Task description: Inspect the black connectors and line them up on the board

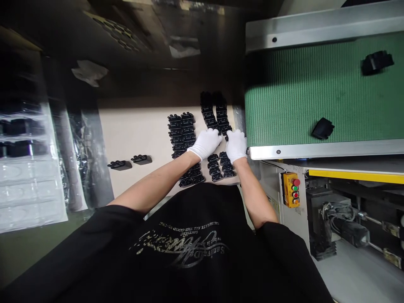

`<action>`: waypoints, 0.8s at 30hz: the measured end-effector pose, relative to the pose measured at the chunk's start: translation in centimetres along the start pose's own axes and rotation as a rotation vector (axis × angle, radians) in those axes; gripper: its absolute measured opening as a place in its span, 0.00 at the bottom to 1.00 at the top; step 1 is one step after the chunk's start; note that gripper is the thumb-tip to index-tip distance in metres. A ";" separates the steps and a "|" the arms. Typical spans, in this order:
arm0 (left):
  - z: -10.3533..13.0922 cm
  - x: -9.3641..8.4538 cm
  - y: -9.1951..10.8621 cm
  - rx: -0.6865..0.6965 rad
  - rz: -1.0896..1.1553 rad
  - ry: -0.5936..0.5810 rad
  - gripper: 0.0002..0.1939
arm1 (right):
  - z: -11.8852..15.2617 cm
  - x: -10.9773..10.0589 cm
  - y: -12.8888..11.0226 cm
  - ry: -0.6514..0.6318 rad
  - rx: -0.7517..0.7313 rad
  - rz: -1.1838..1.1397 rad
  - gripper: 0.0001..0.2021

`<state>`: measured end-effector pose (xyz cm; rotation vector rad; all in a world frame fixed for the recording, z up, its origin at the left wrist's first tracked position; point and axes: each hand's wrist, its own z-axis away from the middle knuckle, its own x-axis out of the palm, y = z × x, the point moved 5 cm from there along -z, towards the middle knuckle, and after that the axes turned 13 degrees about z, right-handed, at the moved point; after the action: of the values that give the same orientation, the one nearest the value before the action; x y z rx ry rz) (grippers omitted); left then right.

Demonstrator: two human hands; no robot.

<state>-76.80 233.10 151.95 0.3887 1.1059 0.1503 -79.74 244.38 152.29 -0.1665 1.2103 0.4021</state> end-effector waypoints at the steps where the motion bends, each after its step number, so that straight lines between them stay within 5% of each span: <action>1: 0.0 0.2 0.0 -0.004 0.009 -0.011 0.25 | 0.0 0.1 0.1 -0.007 -0.003 0.010 0.17; 10: -0.1 0.2 -0.5 -0.039 0.184 -0.032 0.25 | -0.9 1.3 0.2 -0.255 -0.016 0.007 0.14; 14: 1.3 -1.1 -2.2 -0.098 0.338 0.012 0.19 | -0.9 0.9 0.5 -0.177 0.007 -0.133 0.12; 16: 3.2 -2.1 -4.0 -0.126 0.735 0.119 0.23 | 0.0 0.3 0.8 -0.084 0.066 -0.364 0.14; 19: 7.5 -3.0 -6.3 -0.108 1.633 0.219 0.28 | 2.4 -0.5 0.5 -0.045 0.097 -1.008 0.22; 21: 10.4 -3.6 -6.4 -0.065 2.032 0.160 0.32 | 4.5 -1.4 -0.9 -0.176 0.002 -1.494 0.29; 24: 14.0 -4.4 -5.1 -0.032 2.218 0.092 0.41 | 7.8 -3.6 -3.3 -0.464 -0.150 -1.921 0.34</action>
<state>-66.67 223.76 159.17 1.4274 0.2607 2.1042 -72.67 243.19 158.05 -1.1468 0.1736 -1.1047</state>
